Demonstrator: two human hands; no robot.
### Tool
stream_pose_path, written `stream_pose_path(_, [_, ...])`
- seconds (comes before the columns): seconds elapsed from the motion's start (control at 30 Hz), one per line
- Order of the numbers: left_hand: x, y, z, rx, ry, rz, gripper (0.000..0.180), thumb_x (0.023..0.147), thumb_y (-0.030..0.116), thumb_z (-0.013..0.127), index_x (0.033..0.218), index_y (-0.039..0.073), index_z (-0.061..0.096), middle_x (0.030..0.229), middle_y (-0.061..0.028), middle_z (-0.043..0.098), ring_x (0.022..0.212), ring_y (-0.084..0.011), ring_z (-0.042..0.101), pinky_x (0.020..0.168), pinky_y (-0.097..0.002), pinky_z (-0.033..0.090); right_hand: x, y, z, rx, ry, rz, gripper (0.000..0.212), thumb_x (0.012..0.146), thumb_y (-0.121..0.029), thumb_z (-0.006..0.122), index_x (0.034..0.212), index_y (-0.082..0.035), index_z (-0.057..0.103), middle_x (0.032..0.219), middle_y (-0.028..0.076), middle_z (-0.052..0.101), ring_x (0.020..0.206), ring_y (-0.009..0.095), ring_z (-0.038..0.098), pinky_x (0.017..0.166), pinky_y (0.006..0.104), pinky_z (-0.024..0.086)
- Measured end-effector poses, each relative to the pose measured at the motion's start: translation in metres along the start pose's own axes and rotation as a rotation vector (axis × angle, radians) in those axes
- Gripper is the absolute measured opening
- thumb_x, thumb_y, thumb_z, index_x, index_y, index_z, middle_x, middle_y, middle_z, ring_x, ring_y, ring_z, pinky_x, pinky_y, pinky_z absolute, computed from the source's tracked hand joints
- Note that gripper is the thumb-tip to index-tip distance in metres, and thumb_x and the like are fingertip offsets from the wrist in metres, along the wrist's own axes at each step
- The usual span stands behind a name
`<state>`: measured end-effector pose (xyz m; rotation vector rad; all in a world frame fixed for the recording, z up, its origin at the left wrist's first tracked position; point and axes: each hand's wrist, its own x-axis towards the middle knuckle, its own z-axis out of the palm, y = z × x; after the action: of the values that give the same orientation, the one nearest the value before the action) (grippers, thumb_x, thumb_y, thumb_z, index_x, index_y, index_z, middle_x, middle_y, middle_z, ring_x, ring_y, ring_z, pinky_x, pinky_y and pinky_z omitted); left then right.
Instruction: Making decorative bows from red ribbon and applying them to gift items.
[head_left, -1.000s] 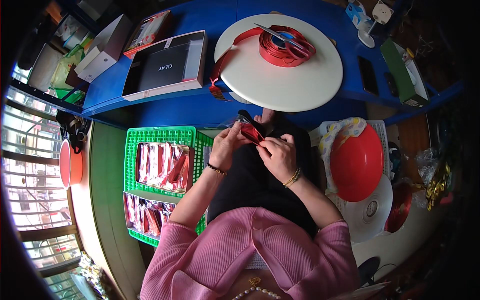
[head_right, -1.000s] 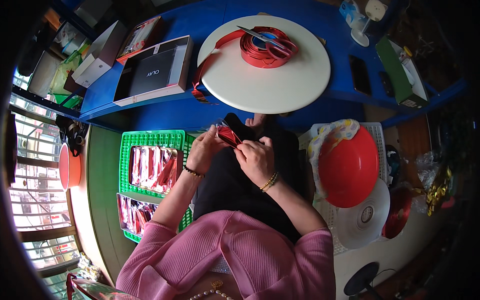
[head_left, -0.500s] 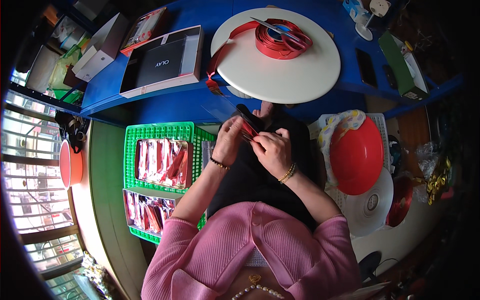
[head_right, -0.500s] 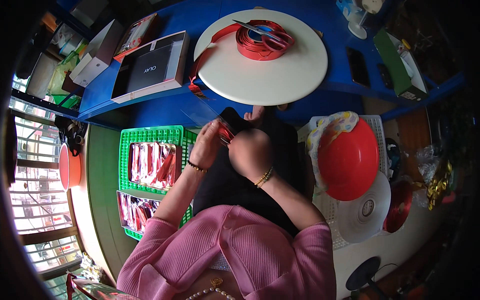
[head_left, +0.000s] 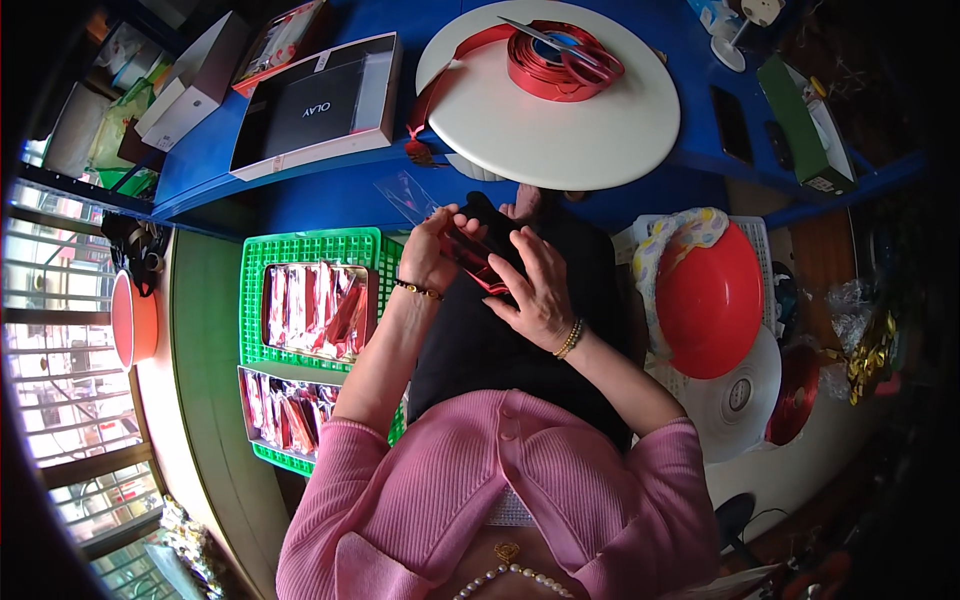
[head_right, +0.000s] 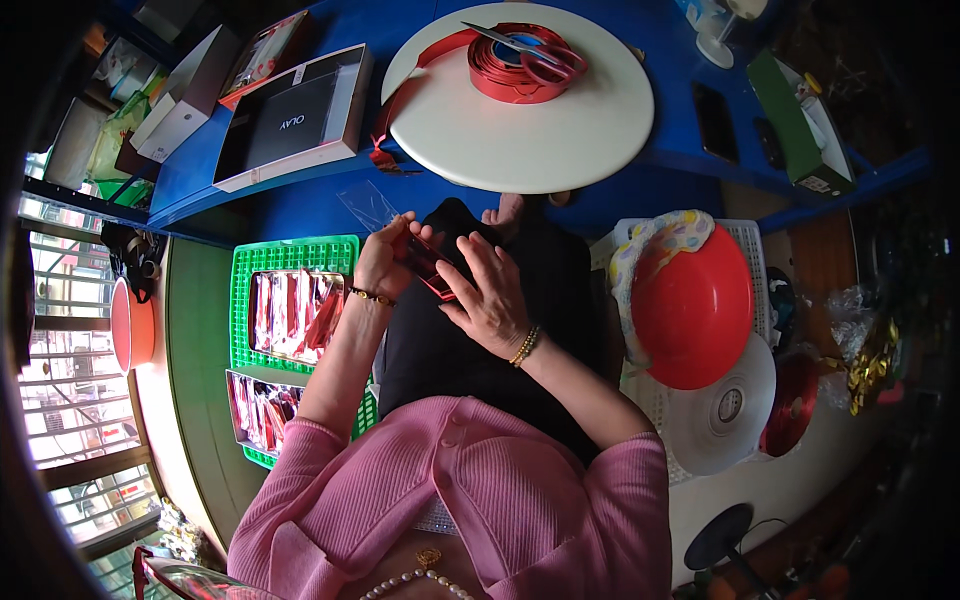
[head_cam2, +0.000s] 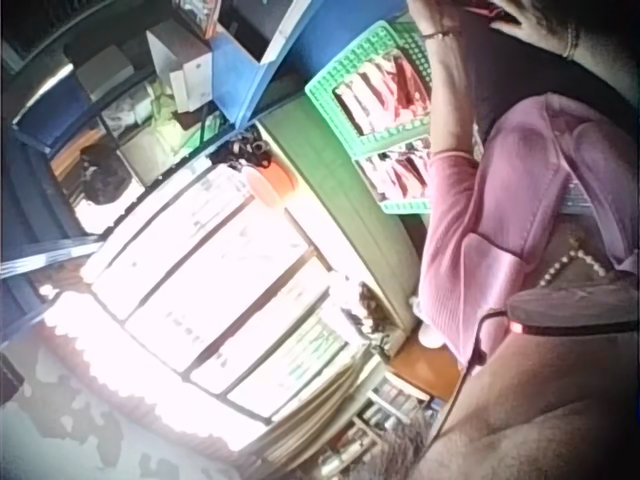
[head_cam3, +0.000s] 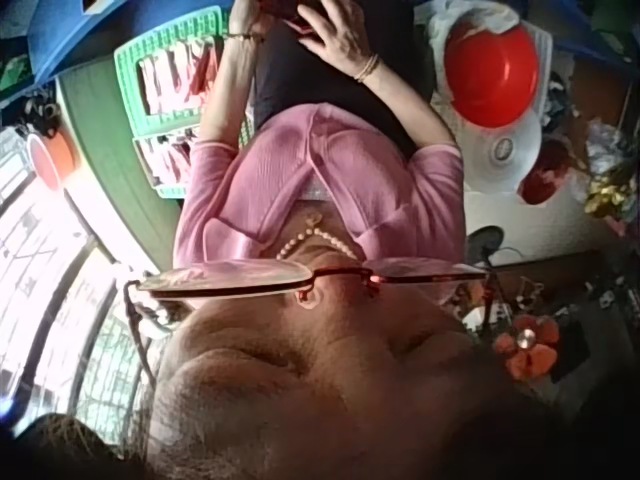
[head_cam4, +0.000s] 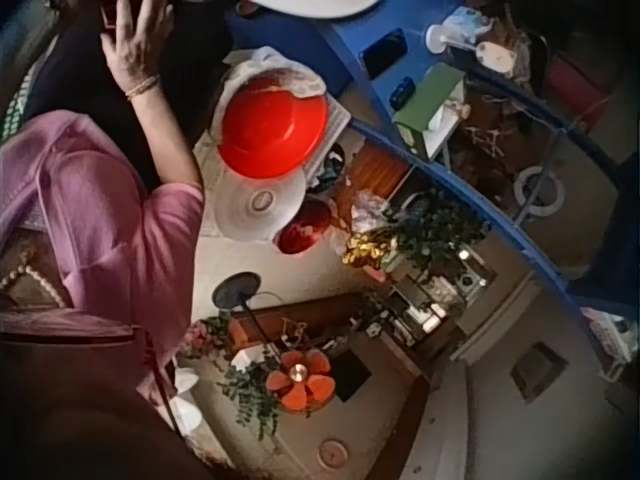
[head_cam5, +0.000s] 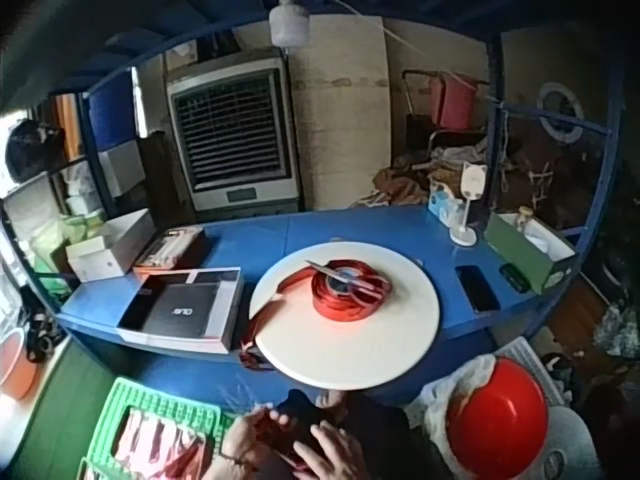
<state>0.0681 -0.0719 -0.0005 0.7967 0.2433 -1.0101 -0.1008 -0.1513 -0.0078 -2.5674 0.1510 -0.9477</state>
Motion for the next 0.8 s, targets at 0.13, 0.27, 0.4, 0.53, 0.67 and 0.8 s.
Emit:
stream_pose_path(0.13, [-0.001, 0.0, 0.0, 0.029, 0.025, -0.034, 0.021, 0.097, 0.02, 0.037, 0.098, 0.002, 0.048, 0.077, -0.0072, 0.055, 0.075, -0.0239, 0.06, 0.083, -0.0442, 0.05, 0.004, 0.004, 0.001, -0.062, -0.006, -0.026, 0.046, 0.064, -0.015, 0.074, 0.108, -0.012, 0.06, 0.131, 0.015, 0.043, 0.124, 0.032, 0.039, 0.098, 0.0487, 0.03])
stream_pose_path(0.27, [0.002, -0.003, -0.01, -0.036, -0.038, -0.063, 0.021, 0.096, 0.019, 0.04, 0.097, 0.002, 0.053, 0.08, -0.009, 0.059, 0.079, -0.0237, 0.06, 0.083, -0.0419, 0.05, 0.009, -0.002, 0.003, -0.064, 0.04, -0.024, 0.026, 0.066, -0.011, 0.07, 0.093, -0.01, 0.066, 0.124, 0.01, 0.051, 0.123, 0.029, 0.04, 0.097, 0.0482, 0.03])
stream_pose_path(0.4, [-0.013, -0.024, -0.003, 0.038, -0.035, -0.142, 0.023, 0.096, 0.022, 0.042, 0.094, 0.004, 0.055, 0.079, -0.0069, 0.06, 0.079, -0.0212, 0.06, 0.078, -0.0334, 0.049, 0.008, 0.002, 0.011, -0.079, 0.04, -0.017, 0.018, 0.067, -0.009, 0.069, 0.085, -0.011, 0.067, 0.118, 0.005, 0.056, 0.122, 0.026, 0.042, 0.097, 0.0471, 0.03])
stream_pose_path(0.53, [-0.021, -0.043, -0.005, 0.043, -0.076, -0.195, 0.029, 0.096, 0.031, 0.041, 0.104, 0.007, 0.054, 0.097, -0.0068, 0.062, 0.091, -0.0199, 0.058, 0.08, -0.0354, 0.047, 0.002, 0.005, 0.011, -0.078, 0.053, -0.019, 0.017, 0.068, -0.01, 0.068, 0.085, -0.012, 0.066, 0.116, 0.004, 0.057, 0.121, 0.026, 0.044, 0.097, 0.0468, 0.029])
stream_pose_path(0.67, [-0.008, -0.011, -0.021, 0.043, -0.233, -0.274, 0.041, 0.096, 0.039, 0.038, 0.114, 0.003, 0.047, 0.115, -0.0164, 0.055, 0.106, -0.0257, 0.055, 0.094, -0.0421, 0.042, 0.003, 0.004, 0.001, -0.074, 0.045, -0.003, 0.019, 0.068, -0.01, 0.068, 0.086, -0.012, 0.066, 0.115, 0.004, 0.057, 0.12, 0.026, 0.045, 0.098, 0.0473, 0.029])
stream_pose_path(0.8, [0.002, -0.011, -0.032, 0.048, -0.102, -0.206, 0.038, 0.097, 0.032, 0.036, 0.106, -0.002, 0.051, 0.105, -0.0198, 0.059, 0.099, -0.0299, 0.058, 0.09, -0.0419, 0.045, 0.002, 0.002, 0.011, -0.027, 0.045, -0.024, 0.019, 0.068, -0.01, 0.068, 0.087, -0.011, 0.066, 0.115, 0.004, 0.058, 0.12, 0.026, 0.045, 0.098, 0.0483, 0.028])
